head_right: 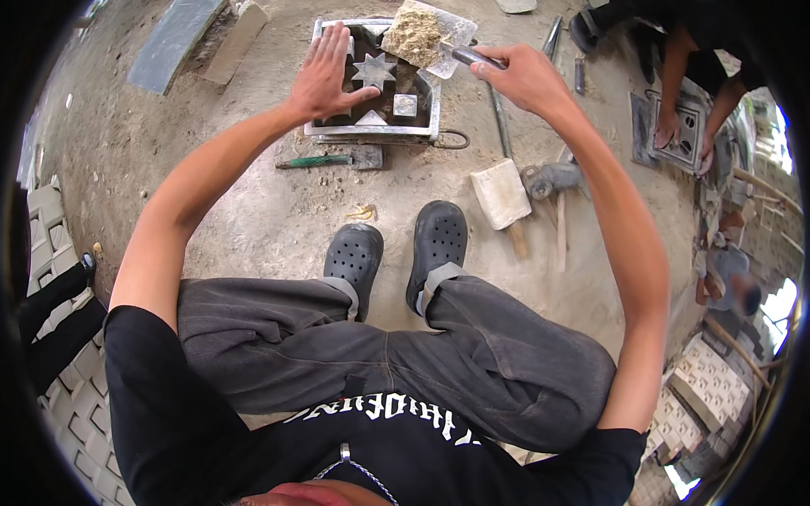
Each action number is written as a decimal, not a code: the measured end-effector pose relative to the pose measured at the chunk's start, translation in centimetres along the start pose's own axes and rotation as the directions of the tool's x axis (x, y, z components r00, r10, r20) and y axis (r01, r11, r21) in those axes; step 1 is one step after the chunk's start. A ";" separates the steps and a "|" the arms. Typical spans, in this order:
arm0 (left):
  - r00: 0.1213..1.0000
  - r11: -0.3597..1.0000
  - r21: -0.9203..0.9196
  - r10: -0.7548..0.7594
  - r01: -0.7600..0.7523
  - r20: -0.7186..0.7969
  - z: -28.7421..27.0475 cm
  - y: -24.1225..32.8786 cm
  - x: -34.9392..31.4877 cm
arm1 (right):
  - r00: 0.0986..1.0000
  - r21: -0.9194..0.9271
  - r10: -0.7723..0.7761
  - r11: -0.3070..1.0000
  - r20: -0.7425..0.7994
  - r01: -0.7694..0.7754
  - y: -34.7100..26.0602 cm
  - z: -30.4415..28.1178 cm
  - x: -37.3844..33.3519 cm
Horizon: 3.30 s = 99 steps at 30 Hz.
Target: The person fills a star-shaped metal mold with cement mixture using a trowel and then compacts the material by striking the mold with a metal tool.
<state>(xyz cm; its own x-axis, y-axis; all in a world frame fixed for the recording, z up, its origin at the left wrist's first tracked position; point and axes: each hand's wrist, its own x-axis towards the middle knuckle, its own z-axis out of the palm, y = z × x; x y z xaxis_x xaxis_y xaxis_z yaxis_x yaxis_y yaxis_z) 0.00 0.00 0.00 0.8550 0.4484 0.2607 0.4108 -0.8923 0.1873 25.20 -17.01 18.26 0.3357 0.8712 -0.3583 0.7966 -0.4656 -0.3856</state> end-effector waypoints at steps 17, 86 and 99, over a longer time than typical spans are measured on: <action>0.998 1.000 0.008 -0.009 0.009 0.067 0.5 -4.4 2.7 | 0.957 -0.150 -0.271 0.956 -0.103 0.254 -1.8 2.2 4.0; 0.986 0.974 0.217 0.035 -0.070 0.160 1.6 4.6 4.4 | 0.904 -0.025 0.194 0.975 -0.381 -0.220 0.7 6.8 -8.1; 0.963 0.984 0.020 0.171 -0.179 0.210 -2.2 0.3 3.5 | 0.903 0.039 0.102 0.995 -0.417 -0.095 0.1 9.5 -3.9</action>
<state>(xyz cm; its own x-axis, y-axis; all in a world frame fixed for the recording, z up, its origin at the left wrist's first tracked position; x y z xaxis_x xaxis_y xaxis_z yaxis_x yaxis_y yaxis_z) 2.40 1.43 3.00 0.9597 0.2681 0.0838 0.2576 -0.9590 0.1186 19.15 -21.94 11.56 0.5944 0.8042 -0.0087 0.7409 -0.5518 -0.3828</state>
